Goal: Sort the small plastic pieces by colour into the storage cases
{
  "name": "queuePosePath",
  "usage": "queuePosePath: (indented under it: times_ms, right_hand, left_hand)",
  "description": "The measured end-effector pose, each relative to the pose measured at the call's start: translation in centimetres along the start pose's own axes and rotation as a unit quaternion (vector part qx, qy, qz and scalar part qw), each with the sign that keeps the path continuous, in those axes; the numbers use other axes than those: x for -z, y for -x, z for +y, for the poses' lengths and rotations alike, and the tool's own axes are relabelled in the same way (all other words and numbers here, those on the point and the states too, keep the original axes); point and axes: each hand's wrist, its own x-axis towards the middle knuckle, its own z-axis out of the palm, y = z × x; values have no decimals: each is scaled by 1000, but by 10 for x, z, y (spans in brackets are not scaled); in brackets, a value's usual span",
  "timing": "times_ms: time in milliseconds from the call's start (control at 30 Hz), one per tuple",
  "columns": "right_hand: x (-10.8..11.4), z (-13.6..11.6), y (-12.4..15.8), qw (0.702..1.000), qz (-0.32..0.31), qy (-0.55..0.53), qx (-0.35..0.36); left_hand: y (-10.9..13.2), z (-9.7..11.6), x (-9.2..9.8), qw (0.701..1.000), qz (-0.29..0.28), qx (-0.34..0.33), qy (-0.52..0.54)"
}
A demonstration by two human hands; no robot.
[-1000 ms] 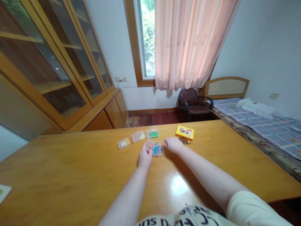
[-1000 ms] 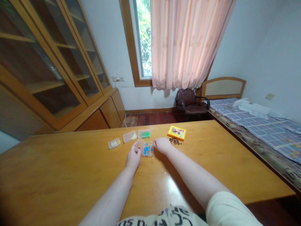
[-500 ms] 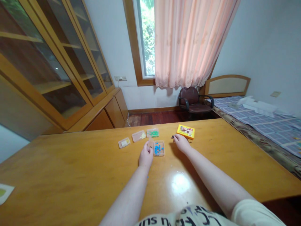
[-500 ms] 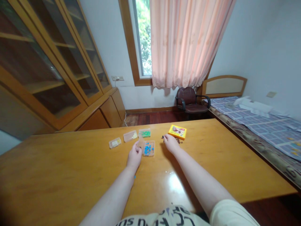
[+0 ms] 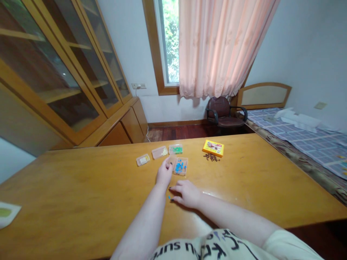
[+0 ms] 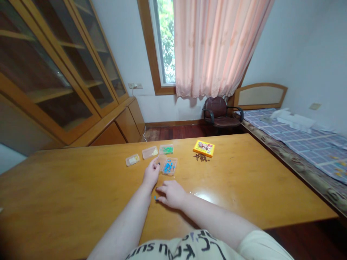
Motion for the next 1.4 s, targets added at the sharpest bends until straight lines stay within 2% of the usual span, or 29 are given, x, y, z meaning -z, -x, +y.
queuePosePath:
  times_ms: [133, 267, 567, 667, 733, 833, 900, 1000, 1133, 1233, 1333, 1400]
  right_hand:
    - [-17, 3, -8, 1000, 6, -3, 14]
    - [-31, 8, -10, 999, 36, 7, 25]
    - [-29, -6, -2, 980, 77, 156, 95]
    - [-27, -5, -2, 975, 107, 166, 105]
    - [-21, 4, -3, 975, 152, 151, 66]
    - [-4, 29, -8, 966, 227, 113, -56]
    - [6, 46, -10, 960, 237, 94, -112]
    - [13, 65, -9, 959, 216, 63, -170]
    - [12, 76, -5, 961, 219, -8, -169]
    - [17, 86, -1, 942, 284, -36, -177]
    - [24, 95, 5, 924, 330, -12, -194]
    - [26, 97, 10, 932, 314, 12, -181]
  left_hand:
    - [-6, -2, 8, 1000, -17, -15, 12]
    - [-8, -5, 8, 1000, -14, -10, 16]
    - [-8, -9, 5, 1000, -20, -23, -4]
    - [-8, -11, 5, 999, -19, -30, -14]
    - [-8, -12, 4, 999, -26, -31, -14]
    - [-6, -12, 2, 999, -41, -24, -2]
    - [-6, -12, 1, 998, -51, -24, 8]
    - [-6, -11, 0, 997, -65, -34, 10]
    - [-6, -9, 1, 995, -63, -72, -23]
    - [-4, -6, 2, 990, -61, -115, -55]
    - [-1, -3, -1, 982, -84, -157, -61]
    - [1, -1, -4, 974, -118, -180, -66]
